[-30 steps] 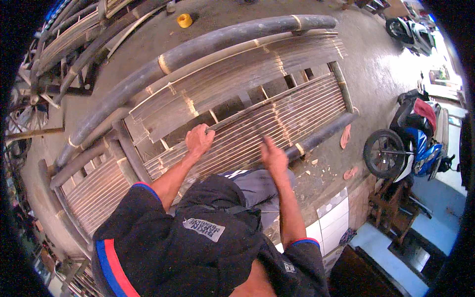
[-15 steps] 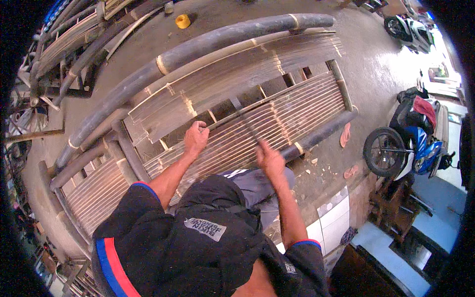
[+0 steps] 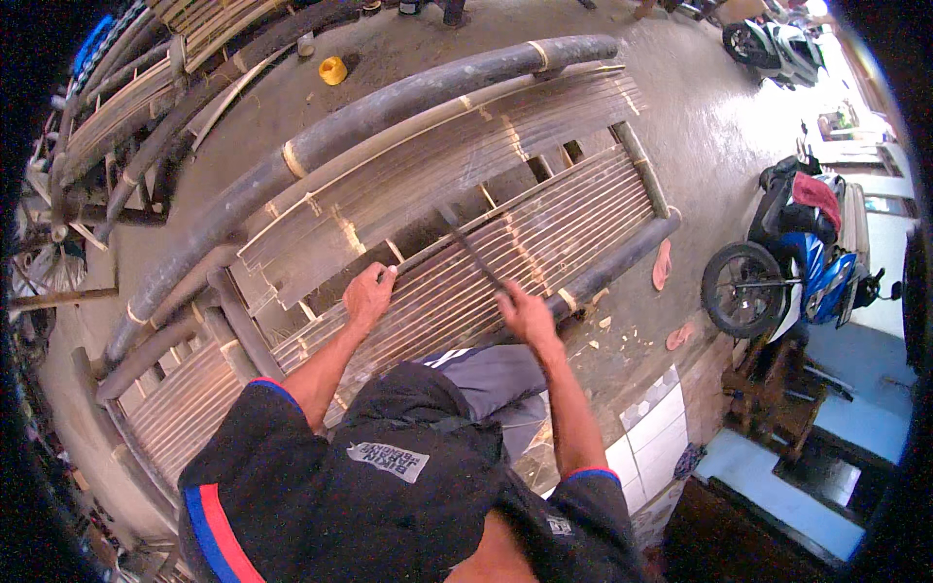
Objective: The person sits on the floor and weaves thin bamboo strips into a larger bamboo frame using a knife to trim and adjust the strips. The person repeatedly inserts and aligns the strips within the frame.
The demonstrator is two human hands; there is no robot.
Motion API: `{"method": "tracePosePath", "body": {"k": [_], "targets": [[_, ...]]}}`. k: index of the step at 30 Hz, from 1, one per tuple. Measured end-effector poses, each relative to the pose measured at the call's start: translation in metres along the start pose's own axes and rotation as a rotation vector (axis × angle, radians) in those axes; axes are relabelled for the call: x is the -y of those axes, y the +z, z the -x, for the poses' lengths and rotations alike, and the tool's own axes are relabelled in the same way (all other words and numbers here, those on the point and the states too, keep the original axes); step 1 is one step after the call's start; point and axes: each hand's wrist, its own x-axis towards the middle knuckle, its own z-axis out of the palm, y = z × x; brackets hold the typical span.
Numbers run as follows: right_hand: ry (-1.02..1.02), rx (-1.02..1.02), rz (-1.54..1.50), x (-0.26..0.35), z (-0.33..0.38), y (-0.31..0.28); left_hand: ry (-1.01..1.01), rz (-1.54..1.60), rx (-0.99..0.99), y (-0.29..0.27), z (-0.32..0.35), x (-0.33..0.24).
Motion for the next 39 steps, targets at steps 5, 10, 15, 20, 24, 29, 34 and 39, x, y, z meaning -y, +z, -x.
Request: {"method": "tracePosePath", "body": {"k": [5,10,15,20,24,29,34,39], "targets": [[0.208,-0.431,0.062,-0.078,-0.050,-0.068,-0.009,0.014,0.003,0.009,-0.002,0.006],[0.154,-0.564,-0.282,-0.069,-0.041,-0.108,0.223,-0.023,-0.047,0.015,-0.001,0.018],[0.180,-0.470,-0.721,-0.039,0.003,-0.047,0.549,-0.242,-0.204,0.019,0.020,0.002],[0.272,-0.298,-0.950,-0.013,0.045,-0.014,0.733,-0.100,-0.147,0.038,-0.008,-0.030],[0.354,-0.351,-0.947,-0.014,0.073,0.009,0.593,-0.135,-0.004,0.068,-0.033,-0.036],[0.375,-0.362,-0.742,-0.019,0.088,0.018,0.482,-0.101,-0.147,0.069,-0.047,-0.057],[0.099,-0.312,-0.342,0.003,0.055,0.004,0.399,-0.069,0.130,0.056,-0.064,-0.061],[-0.082,-0.146,-0.158,0.010,-0.001,0.013,0.366,0.167,0.311,0.051,-0.098,-0.047]]}}
